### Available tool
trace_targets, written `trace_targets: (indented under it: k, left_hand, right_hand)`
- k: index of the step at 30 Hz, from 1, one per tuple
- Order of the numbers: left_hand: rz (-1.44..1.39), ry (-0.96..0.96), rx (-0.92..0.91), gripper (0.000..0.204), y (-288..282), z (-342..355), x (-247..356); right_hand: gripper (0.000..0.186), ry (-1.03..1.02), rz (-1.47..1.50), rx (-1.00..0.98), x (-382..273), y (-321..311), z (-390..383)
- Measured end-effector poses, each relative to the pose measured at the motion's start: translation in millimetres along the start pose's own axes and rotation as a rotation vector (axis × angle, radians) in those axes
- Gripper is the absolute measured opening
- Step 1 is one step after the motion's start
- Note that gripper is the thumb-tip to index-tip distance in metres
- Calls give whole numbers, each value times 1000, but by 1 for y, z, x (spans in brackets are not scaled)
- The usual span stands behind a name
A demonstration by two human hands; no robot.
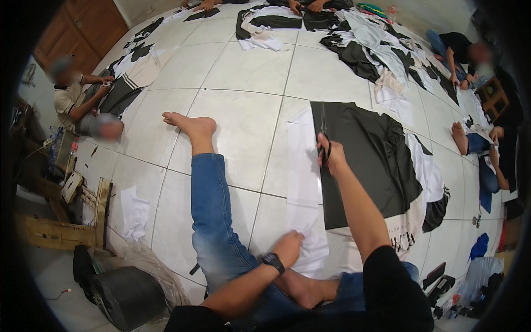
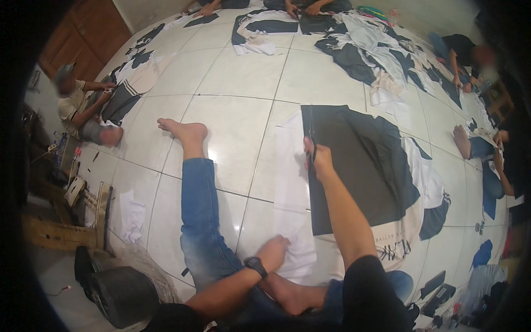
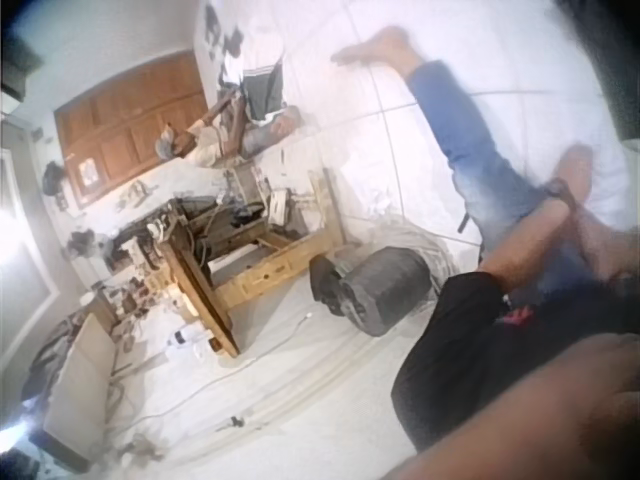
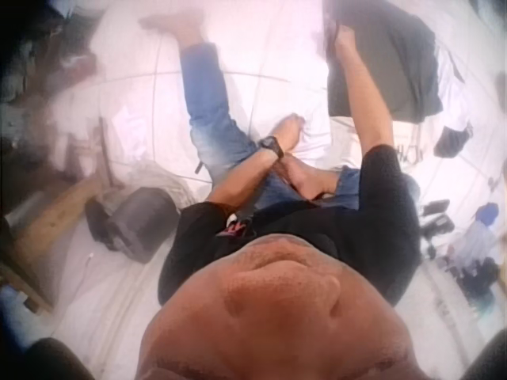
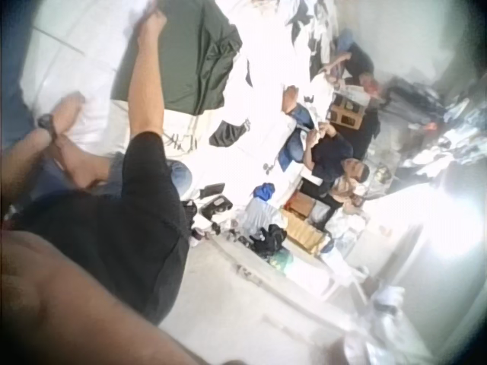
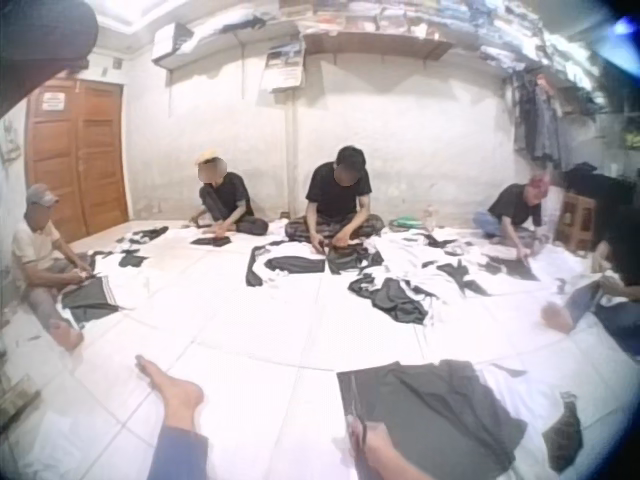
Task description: The person sits on the floor and uses scissors to cut a white and black t-shirt. They align the fabric, cut along the edges to separate sections, and trim the material into smaller pieces.
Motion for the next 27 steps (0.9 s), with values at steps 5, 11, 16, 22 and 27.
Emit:
trace_targets:
  k: [5,11,16,22,27]
  left_hand:
    - [-833,-283,921,12,-198,-16,-45]
    - [-826,65,1521,27,-438,-158,-126]
    - [-490,-183,1411,49,-383,-169,-100]
    - [-1661,-414,154,77,-106,-38,-10]
    - [-1775,-913,-271,114,49,44,93]
  right_hand:
    - [43,-161,-459,172,42,-75,-148]
    - [59,-278,-1071,250,77,-119,-260]
    - [48,-347,-1244,164,112,-96,-256]
    - [47,-259,-898,193,111,-151,-268]
    - [50,-82,211,21,5,-172,-390]
Point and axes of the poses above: each hand's wrist, its own z-axis towards the middle knuckle, its own y-axis out of the palm, x = y × z, the point moved 5 cm from there along z, towards the middle knuckle, and after that the axes turned 6 degrees about -z, right-handed, at the moved point
